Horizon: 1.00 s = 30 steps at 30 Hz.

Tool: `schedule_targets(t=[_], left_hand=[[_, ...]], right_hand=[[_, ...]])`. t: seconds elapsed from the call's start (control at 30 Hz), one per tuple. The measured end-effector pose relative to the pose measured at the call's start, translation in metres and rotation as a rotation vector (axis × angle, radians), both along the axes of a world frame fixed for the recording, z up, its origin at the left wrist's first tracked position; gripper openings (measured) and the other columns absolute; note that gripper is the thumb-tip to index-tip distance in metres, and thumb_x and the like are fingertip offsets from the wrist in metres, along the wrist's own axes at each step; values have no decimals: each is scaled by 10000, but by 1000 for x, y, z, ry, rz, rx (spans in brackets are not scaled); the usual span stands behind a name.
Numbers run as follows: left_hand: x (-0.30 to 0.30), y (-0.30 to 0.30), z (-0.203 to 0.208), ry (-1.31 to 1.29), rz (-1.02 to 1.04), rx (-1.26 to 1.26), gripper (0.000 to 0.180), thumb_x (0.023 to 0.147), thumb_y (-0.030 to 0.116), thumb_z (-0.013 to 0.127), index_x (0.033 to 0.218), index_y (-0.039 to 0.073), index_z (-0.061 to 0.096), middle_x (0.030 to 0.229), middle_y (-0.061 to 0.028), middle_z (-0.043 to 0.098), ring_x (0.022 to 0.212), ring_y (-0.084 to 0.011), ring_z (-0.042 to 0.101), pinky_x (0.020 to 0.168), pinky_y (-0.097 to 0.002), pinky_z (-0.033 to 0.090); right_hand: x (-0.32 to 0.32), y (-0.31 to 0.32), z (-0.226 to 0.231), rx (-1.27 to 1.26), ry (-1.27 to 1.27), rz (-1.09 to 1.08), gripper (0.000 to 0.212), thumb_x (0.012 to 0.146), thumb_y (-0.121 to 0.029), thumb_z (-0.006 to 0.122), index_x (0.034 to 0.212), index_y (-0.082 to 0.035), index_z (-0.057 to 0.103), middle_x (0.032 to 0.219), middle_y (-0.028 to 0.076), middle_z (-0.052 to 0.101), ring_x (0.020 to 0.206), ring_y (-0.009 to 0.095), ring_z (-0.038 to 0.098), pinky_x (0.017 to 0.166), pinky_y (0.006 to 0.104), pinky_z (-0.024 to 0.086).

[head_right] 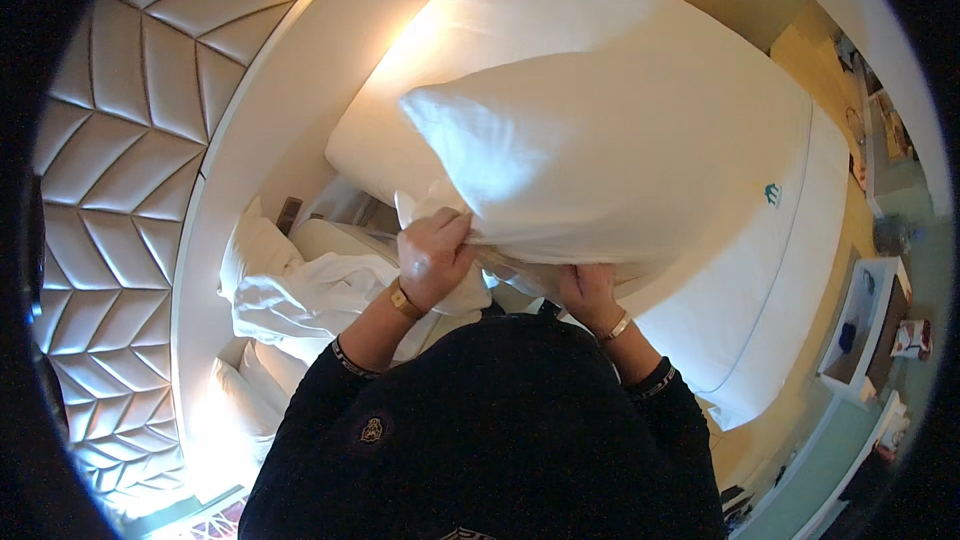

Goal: The person inserts a pillow into a pillowcase, adjusts the corners, and places it on the bed. They repeat this process with a second pillow and then spread a duvet over the mattress.

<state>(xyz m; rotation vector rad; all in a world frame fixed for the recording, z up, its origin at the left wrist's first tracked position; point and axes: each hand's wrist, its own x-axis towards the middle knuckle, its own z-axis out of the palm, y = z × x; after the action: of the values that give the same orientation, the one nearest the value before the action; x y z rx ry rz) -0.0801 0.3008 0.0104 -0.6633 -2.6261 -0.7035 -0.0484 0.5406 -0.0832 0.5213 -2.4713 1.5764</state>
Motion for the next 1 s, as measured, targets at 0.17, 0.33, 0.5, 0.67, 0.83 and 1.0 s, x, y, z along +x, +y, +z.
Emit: schedule_targets(t=[0.17,0.33,0.5,0.67,0.83,1.0], left_hand=[[7,19,-1,-39,-105,187,121,697,43,639,814,20,621,801,-110,598,611,-286,586,554,-365,477],[11,22,-3,-189,-71,257,214,702,69,668,892,7,594,902,-134,621,691,-305,625,593,-386,506],[13,39,1,-127,57,122,542,640,131,741,1116,29,503,1009,-127,608,707,-298,634,596,-398,519],[-15,17,-5,96,111,14,548,605,82,743,1106,59,523,970,-113,614,718,-299,640,572,-378,519],[-54,-4,6,91,108,41,341,700,78,632,1036,92,574,883,-92,587,602,-314,609,547,-411,502],[-87,-4,1,-132,19,64,183,695,106,665,875,95,635,713,-91,616,646,-294,628,562,-383,498]], right_hand=[[-32,13,15,559,474,-73,315,820,-220,651,1083,-46,645,1041,142,642,960,339,611,883,435,481],[-56,25,27,347,163,26,435,856,-326,657,1192,-61,578,1122,120,604,1026,271,582,919,395,459],[-74,-10,59,404,283,201,348,893,-325,617,1122,-64,592,1061,111,609,968,239,586,849,380,472],[-73,-37,104,162,-117,304,354,909,-361,572,1058,-43,619,933,141,646,856,259,616,762,385,485],[-55,-47,111,669,-175,384,334,925,-333,546,948,-12,635,816,181,644,706,331,609,709,390,490],[-40,-47,107,316,39,704,228,921,-243,558,964,-27,617,869,167,633,742,337,605,723,405,491]])
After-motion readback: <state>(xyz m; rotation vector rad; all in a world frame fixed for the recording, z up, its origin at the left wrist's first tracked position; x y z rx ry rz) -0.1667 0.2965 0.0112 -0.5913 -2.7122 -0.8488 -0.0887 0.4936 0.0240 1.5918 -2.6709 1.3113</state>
